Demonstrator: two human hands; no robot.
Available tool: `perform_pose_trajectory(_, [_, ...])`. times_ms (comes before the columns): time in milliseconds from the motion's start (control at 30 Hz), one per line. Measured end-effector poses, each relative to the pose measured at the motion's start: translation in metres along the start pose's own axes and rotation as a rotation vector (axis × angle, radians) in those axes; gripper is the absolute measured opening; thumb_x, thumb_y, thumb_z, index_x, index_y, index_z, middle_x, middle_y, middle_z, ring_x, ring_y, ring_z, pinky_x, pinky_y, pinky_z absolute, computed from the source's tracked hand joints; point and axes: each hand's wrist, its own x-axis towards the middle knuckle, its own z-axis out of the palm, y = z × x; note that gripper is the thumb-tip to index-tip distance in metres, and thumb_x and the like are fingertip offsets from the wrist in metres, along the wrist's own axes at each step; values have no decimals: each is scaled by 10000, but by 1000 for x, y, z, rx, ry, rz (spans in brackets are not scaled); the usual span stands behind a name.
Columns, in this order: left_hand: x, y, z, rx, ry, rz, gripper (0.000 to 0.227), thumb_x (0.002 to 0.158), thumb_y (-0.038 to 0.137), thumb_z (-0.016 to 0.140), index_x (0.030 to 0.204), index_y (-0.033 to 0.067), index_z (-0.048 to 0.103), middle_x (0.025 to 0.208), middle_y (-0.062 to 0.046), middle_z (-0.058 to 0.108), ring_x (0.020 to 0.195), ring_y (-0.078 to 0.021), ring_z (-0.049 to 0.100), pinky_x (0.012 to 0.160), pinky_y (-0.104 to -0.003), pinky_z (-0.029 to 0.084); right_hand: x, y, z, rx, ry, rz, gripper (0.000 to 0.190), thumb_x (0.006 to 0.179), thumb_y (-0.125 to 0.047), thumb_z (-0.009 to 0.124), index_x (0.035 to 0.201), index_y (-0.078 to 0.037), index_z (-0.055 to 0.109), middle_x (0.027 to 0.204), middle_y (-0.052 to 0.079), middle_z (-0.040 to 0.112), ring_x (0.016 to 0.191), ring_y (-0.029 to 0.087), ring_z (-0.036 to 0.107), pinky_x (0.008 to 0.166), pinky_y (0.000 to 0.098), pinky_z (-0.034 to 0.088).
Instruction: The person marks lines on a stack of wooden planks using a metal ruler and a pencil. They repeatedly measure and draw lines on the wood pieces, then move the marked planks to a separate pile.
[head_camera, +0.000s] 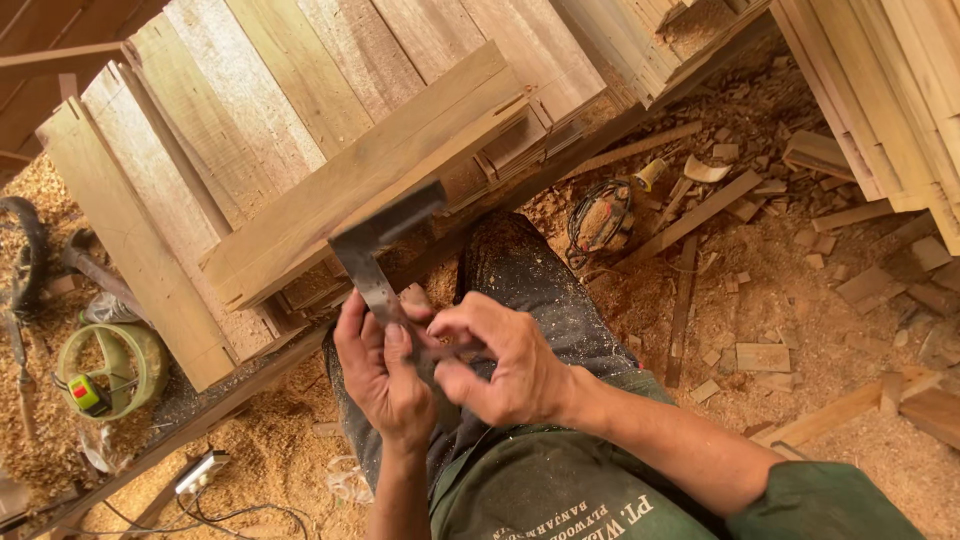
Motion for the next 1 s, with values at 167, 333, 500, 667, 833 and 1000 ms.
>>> perform_pose_trajectory(167, [35, 15, 38, -219, 2, -18, 485, 1131, 72, 479, 1591, 47, 328, 1230, -136, 589, 886, -127, 621, 738, -248, 515, 6, -20, -23, -227, -72, -11, 589, 767, -229, 766, 1295, -40, 586, 968, 127, 672, 789, 290, 721, 681, 371, 597])
perform_pose_trajectory(333, [64, 14, 71, -242, -6, 9, 521, 1110, 51, 490, 1593, 59, 295, 1361, -142, 498, 1010, -178, 673, 767, -272, 559, 18, -17, -50, -300, -165, 133, 639, 720, -243, 773, 1304, -27, 627, 926, 142, 742, 710, 261, 735, 652, 358, 600])
perform_pose_trajectory(500, [83, -7, 77, -113, -161, -10, 548, 1094, 51, 484, 1589, 102, 253, 1377, -149, 481, 1065, -211, 702, 717, -268, 596, 20, 17, -58, 60, -168, 309, 411, 878, -201, 657, 1238, -2, 650, 833, 75, 745, 706, 179, 707, 633, 334, 590])
perform_pose_trajectory(667, [120, -36, 49, 741, -434, -54, 456, 1069, 236, 607, 1504, 203, 476, 1118, -54, 694, 847, -166, 706, 703, -250, 593, 26, 65, -78, 433, -53, 386, 348, 1039, -260, 545, 1233, 7, 657, 806, 31, 699, 696, 120, 661, 640, 297, 569])
perform_pose_trajectory(833, [192, -53, 20, 1248, -415, 726, 791, 960, 649, 717, 1522, 169, 436, 1343, -143, 483, 1216, -292, 526, 974, -469, 523, 33, 96, -88, 516, 10, 381, 429, 1084, -317, 540, 1358, -1, 636, 821, -5, 646, 739, 64, 562, 675, 226, 452])
perform_pose_trajectory(1000, [236, -58, 17, 1274, -716, 504, 1179, 715, 947, 617, 1589, 194, 381, 1299, -165, 461, 1149, -309, 486, 905, -527, 479, 42, 103, -87, 444, 13, 418, 442, 1076, -323, 537, 1376, -13, 634, 793, -36, 626, 675, 36, 488, 614, 213, 408])
